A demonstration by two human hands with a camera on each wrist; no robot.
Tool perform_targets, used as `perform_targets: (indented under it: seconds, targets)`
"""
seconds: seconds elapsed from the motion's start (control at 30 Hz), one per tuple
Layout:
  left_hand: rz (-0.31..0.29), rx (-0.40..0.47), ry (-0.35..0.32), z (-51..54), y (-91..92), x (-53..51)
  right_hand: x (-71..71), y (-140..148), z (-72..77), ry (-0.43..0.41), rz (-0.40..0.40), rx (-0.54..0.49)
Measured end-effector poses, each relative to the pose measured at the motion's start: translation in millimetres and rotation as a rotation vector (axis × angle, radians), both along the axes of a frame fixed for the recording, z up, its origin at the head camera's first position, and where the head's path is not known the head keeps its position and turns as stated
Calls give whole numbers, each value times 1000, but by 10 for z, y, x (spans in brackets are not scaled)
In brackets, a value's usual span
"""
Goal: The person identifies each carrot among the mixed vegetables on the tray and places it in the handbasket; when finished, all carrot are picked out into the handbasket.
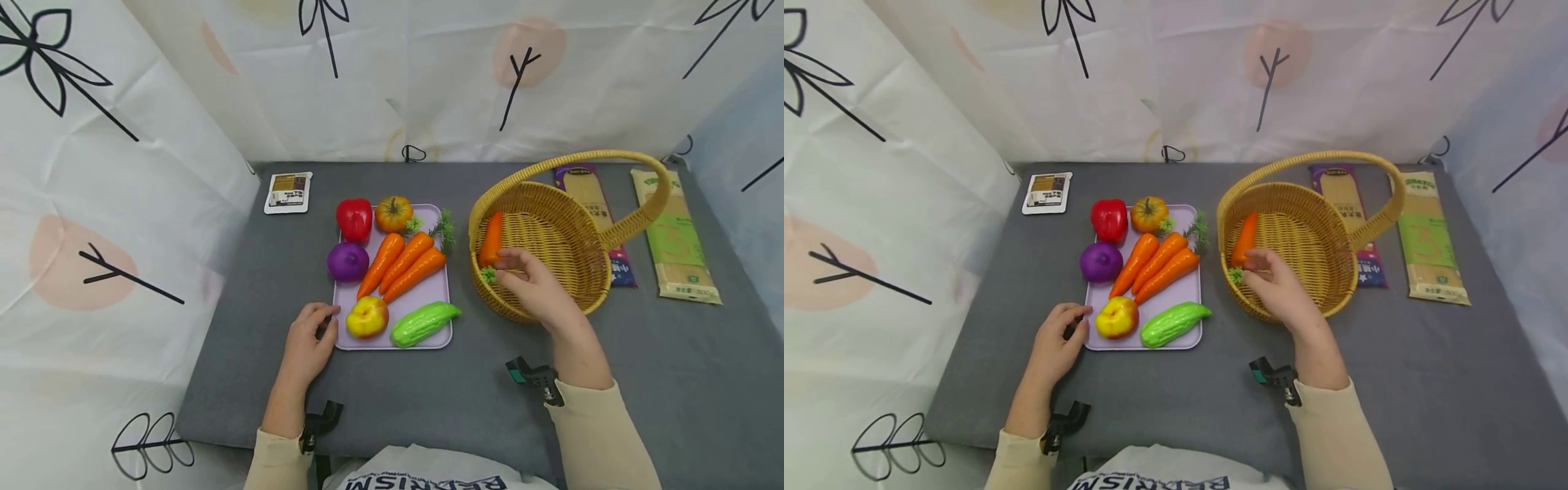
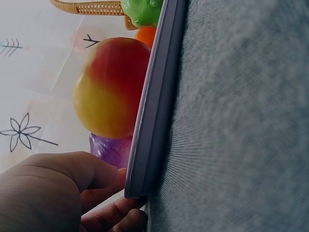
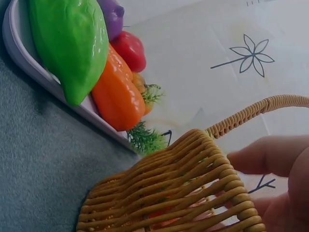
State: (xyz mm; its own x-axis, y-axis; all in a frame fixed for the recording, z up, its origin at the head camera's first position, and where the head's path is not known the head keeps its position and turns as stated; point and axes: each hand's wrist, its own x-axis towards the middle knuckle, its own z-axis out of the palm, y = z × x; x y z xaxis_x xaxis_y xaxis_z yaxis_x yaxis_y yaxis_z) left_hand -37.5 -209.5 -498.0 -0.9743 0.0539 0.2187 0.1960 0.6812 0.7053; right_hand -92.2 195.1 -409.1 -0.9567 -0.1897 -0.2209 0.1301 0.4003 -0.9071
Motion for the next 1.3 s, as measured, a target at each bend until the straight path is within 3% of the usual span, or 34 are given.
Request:
perform_targets:
  seconds: [0.23, 0.37, 0.53, 0.7, 0.83, 0.93, 1.1, 1.3]
  targets:
    - [2, 0, 11, -3, -4, 3, -14, 0, 38, -67, -55, 97]
    - [2, 0, 6, -8, 1, -2, -18, 11, 60, -60, -111, 100]
    - [2, 4, -7, -11, 2, -5, 51, 7, 148, 53, -227, 71]
    - [5, 6, 0, -12, -3, -5, 141, -67, 272, 203, -288, 70]
    - [6, 2, 4, -21, -10, -4, 205, -151, 342, 321, -324, -2]
    - [4, 4, 2, -18, -10, -3, 242, -223, 380, 390, -347, -127]
    - [5, 6, 3, -18, -14, 1, 247, -372, 372, 431, -326, -340]
    - [9, 8, 14, -15, -13, 8, 190, -607, 288, 431, -218, -342]
